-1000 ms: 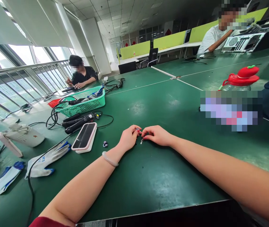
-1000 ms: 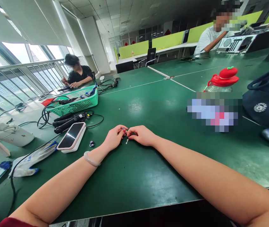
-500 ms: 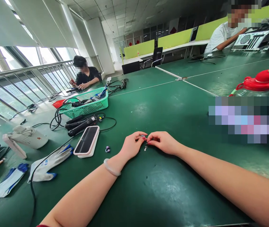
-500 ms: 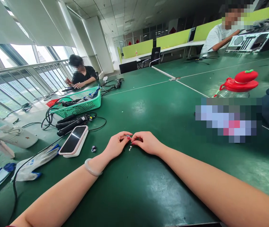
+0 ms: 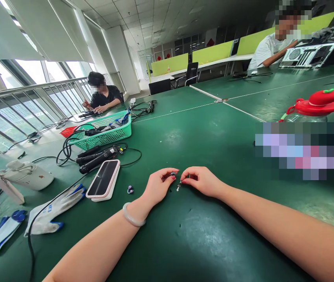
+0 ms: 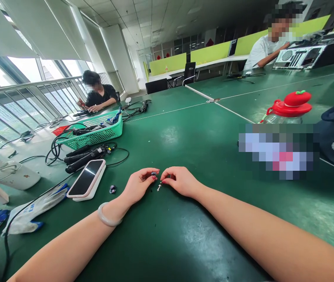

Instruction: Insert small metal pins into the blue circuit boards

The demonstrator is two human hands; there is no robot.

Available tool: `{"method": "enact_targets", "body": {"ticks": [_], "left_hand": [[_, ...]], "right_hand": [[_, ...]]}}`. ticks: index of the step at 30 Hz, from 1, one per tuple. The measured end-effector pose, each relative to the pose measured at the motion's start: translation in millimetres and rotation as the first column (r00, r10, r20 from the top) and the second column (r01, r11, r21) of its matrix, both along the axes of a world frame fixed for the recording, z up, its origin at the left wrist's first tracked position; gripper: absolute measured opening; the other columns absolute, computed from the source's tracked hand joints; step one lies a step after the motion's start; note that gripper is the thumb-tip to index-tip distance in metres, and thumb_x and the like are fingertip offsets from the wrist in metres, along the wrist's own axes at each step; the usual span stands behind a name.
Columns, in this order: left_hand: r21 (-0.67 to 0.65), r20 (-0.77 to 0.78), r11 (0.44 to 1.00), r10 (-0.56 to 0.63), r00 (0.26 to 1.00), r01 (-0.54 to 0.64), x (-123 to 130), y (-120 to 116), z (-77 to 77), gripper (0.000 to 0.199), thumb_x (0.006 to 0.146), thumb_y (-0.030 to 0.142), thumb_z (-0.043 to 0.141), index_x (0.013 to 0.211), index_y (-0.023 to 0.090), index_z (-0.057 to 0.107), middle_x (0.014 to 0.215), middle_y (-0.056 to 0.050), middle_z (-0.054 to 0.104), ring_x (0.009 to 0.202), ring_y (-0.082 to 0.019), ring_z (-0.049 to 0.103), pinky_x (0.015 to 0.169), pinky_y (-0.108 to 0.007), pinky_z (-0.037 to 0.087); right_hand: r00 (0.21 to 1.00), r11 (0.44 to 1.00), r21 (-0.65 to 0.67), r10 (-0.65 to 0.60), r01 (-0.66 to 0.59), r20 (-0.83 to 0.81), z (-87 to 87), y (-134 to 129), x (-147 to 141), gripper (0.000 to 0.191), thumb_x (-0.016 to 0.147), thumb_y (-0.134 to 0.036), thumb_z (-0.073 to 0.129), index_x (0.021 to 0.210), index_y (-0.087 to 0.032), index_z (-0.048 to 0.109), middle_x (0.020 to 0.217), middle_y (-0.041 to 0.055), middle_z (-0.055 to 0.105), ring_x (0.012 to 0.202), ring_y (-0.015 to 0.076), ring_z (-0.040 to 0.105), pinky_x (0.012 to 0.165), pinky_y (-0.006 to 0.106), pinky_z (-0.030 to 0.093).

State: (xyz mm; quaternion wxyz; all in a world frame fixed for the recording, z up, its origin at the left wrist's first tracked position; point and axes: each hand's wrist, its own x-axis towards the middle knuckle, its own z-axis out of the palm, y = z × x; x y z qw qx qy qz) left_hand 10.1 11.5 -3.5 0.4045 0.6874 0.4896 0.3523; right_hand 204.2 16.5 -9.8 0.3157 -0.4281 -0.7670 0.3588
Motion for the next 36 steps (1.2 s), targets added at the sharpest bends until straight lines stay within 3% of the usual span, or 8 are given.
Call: {"method": "enact_targets", "body": {"ticks": [8, 13, 17, 24, 36], "left_hand": [[-0.116, 0.081, 0.991, -0.059, 0.995, 0.068, 3, -4, 2.0, 0.031, 0.079, 0.020, 0.058, 0.109, 0.016, 0.064, 0.097, -0.007, 0.071, 0.084, -0.016, 0.067, 0.083, -0.030, 0.053], [-0.170, 0.109, 0.982, -0.064, 0.992, 0.082, 5, -6, 5.3, 0.034, 0.078, 0.023, 0.060, 0.111, 0.014, 0.063, 0.092, -0.008, 0.071, 0.081, -0.016, 0.067, 0.079, -0.029, 0.054], [-0.097, 0.008, 0.989, -0.110, 0.994, 0.111, 7, -9, 11.4, 0.033, 0.078, 0.025, 0.061, 0.110, 0.017, 0.066, 0.086, -0.004, 0.070, 0.073, -0.013, 0.064, 0.072, -0.026, 0.053], [0.088, -0.244, 0.992, -0.064, 0.968, 0.088, 7, -14, 15.1, 0.037, 0.075, 0.023, 0.064, 0.112, 0.023, 0.066, 0.073, 0.001, 0.066, 0.063, -0.011, 0.058, 0.067, -0.024, 0.048], [0.162, -0.286, 0.980, -0.065, 0.956, 0.115, 5, -16, 12.5, 0.041, 0.076, 0.022, 0.063, 0.116, 0.028, 0.063, 0.072, 0.003, 0.067, 0.065, -0.012, 0.057, 0.071, -0.025, 0.047]], "right_hand": [[0.999, 0.998, -0.061, 0.001, -0.004, -0.045, -2.1, 0, -1, 0.013, 0.078, -0.028, 0.058, 0.084, -0.020, 0.066, 0.068, -0.0018, 0.061, 0.056, 0.0100, 0.044, 0.055, 0.024, 0.036], [0.997, 0.997, -0.075, -0.014, 0.008, -0.080, -0.6, 0, -1, 0.012, 0.077, -0.026, 0.058, 0.087, -0.020, 0.063, 0.077, -0.0008, 0.065, 0.057, 0.0097, 0.046, 0.056, 0.024, 0.037], [0.992, 0.996, -0.082, -0.034, 0.024, -0.121, 1.8, -2, -1, 0.011, 0.077, -0.024, 0.058, 0.087, -0.021, 0.060, 0.079, -0.0010, 0.066, 0.055, 0.0090, 0.044, 0.055, 0.024, 0.037], [0.984, 0.996, -0.083, -0.050, 0.036, -0.169, 2.6, -8, -5, 0.011, 0.075, -0.020, 0.058, 0.086, -0.021, 0.055, 0.080, -0.0021, 0.066, 0.053, 0.0080, 0.045, 0.055, 0.024, 0.038], [0.992, 0.997, 0.004, -0.081, 0.082, -0.098, 5.9, -17, -5, 0.012, 0.076, -0.019, 0.057, 0.087, -0.023, 0.056, 0.082, -0.0019, 0.069, 0.052, 0.0091, 0.048, 0.058, 0.025, 0.042]]}}
